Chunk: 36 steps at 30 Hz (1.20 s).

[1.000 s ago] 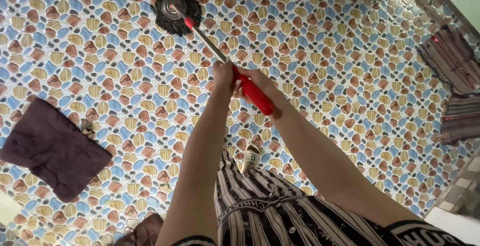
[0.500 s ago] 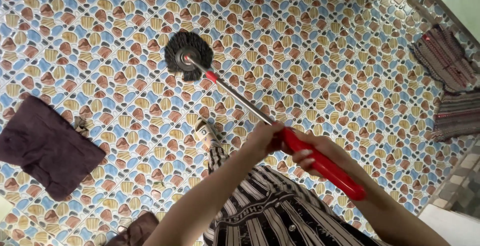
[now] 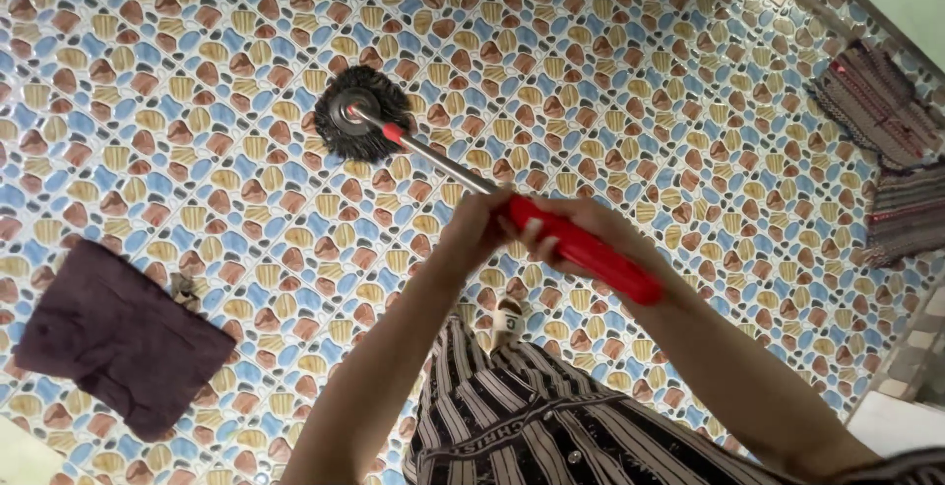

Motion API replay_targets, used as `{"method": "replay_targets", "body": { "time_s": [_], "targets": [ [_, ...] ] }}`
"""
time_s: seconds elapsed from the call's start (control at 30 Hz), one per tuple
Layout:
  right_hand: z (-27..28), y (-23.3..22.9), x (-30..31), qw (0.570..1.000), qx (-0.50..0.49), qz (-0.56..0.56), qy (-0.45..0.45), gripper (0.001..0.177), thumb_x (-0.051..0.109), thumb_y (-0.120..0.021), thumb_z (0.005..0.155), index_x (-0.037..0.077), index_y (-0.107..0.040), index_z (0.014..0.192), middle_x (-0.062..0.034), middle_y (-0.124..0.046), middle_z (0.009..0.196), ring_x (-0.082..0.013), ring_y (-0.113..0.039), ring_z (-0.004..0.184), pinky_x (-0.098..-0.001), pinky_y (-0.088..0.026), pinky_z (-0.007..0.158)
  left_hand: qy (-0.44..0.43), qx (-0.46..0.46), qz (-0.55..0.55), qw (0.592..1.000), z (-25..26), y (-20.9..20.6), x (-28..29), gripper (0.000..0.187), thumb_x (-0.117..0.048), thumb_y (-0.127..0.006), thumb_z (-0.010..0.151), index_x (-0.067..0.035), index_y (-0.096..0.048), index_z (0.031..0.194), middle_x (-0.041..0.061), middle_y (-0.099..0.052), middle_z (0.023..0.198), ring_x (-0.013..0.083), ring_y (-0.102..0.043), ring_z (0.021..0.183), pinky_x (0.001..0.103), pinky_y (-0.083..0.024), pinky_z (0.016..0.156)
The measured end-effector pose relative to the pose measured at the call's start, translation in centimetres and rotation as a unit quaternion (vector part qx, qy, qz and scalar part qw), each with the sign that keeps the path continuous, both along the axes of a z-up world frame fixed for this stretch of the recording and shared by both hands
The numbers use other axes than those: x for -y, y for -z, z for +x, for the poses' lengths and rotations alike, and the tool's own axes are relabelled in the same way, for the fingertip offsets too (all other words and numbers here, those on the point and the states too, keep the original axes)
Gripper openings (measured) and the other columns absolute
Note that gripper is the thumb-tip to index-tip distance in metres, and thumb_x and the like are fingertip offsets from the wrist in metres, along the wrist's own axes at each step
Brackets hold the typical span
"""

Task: The person uses a red-handled spin mop to clean a patterned tiled floor. They repeatedly press down and twist the mop head to spin it, then push it across the floor in short strokes, moving around a small area near a dark cloth and stacked mats.

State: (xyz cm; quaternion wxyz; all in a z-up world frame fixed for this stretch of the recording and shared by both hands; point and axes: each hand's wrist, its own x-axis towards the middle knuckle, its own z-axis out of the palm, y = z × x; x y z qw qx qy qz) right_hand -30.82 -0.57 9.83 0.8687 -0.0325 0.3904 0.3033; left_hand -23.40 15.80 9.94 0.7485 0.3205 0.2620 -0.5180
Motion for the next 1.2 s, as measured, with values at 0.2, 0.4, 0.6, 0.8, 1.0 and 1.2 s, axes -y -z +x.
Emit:
{"method": "replay_targets", "body": {
  "time_s": [0.2,0.4,0.6,0.8,1.0,1.2],
  "targets": [
    [9.4,7.4,-4.6,0.999,0.029,-0.039,-0.007,0.025,0.018,-0.063,0.085,0.006,-0.049,0.102,-0.0034,-0.056,0.091,-0.0088,-0.054,0.07,-0.0181,-0.043,0.055,-0.064,0.156,0.104,0.98,8.7,10.4,-2.2,0.017,-0.014,-0.051,0.085,-0.003,-0.048,0.074,0.01,-0.052,0.048,0.0175,-0.057,0.034,0.026,-0.045,0.033],
    [9.2,12.9,-6.0,0.996,0.041,-0.08,-0.018,0.03,0.023,-0.069,0.082,0.006,-0.055,0.102,-0.0047,-0.06,0.091,-0.0126,-0.059,0.069,-0.0217,-0.049,0.058,-0.055,0.213,0.304,0.927,9.3,22.1,-1.8,0.031,-0.026,-0.063,0.08,-0.005,-0.047,0.097,0.012,-0.049,0.07,0.0228,-0.052,0.046,0.031,-0.043,0.026],
    [1.7,7.4,-5.0,0.983,0.032,-0.177,-0.028,0.036,0.025,-0.064,0.085,0.017,-0.05,0.117,-0.0081,-0.056,0.099,-0.0091,-0.054,0.062,-0.0182,-0.045,0.051,-0.032,0.118,0.131,0.984,1.5,12.0,-2.3,0.02,-0.024,-0.059,0.086,-0.011,-0.048,0.096,0.003,-0.048,0.07,0.0134,-0.055,0.049,0.019,-0.046,0.036],
    [-4.1,-1.1,-3.3,0.986,-0.091,-0.139,-0.023,0.039,0.023,-0.054,0.088,0.013,-0.044,0.125,-0.0143,-0.055,0.108,-0.0042,-0.045,0.055,-0.0118,-0.035,0.042,0.088,-0.008,0.009,0.996,-3.4,6.9,-2.1,0.027,-0.025,-0.067,0.084,-0.005,-0.052,0.094,0.009,-0.055,0.078,0.0269,-0.062,0.066,0.033,-0.052,0.051],
    [0.8,-2.6,-4.6,0.978,-0.107,-0.18,-0.001,0.035,0.015,-0.058,0.086,0.006,-0.047,0.117,-0.0229,-0.054,0.097,-0.0222,-0.057,0.062,-0.0353,-0.055,0.059,0.033,-0.025,-0.059,0.997,0.4,4.8,-2.8,0.022,-0.017,-0.058,0.088,0.0,-0.046,0.093,0.009,-0.049,0.082,0.0218,-0.053,0.068,0.024,-0.043,0.052],
    [9.6,2.4,-7.6,0.993,-0.011,-0.113,-0.034,0.029,0.015,-0.06,0.087,0.006,-0.044,0.109,-0.0197,-0.056,0.092,-0.0189,-0.059,0.062,-0.027,-0.055,0.056,-0.071,0.099,-0.038,0.992,7.9,11.2,-4.8,0.015,-0.019,-0.056,0.087,-0.006,-0.052,0.081,0.01,-0.059,0.068,0.0167,-0.058,0.051,0.017,-0.037,0.035]
  ]
}}
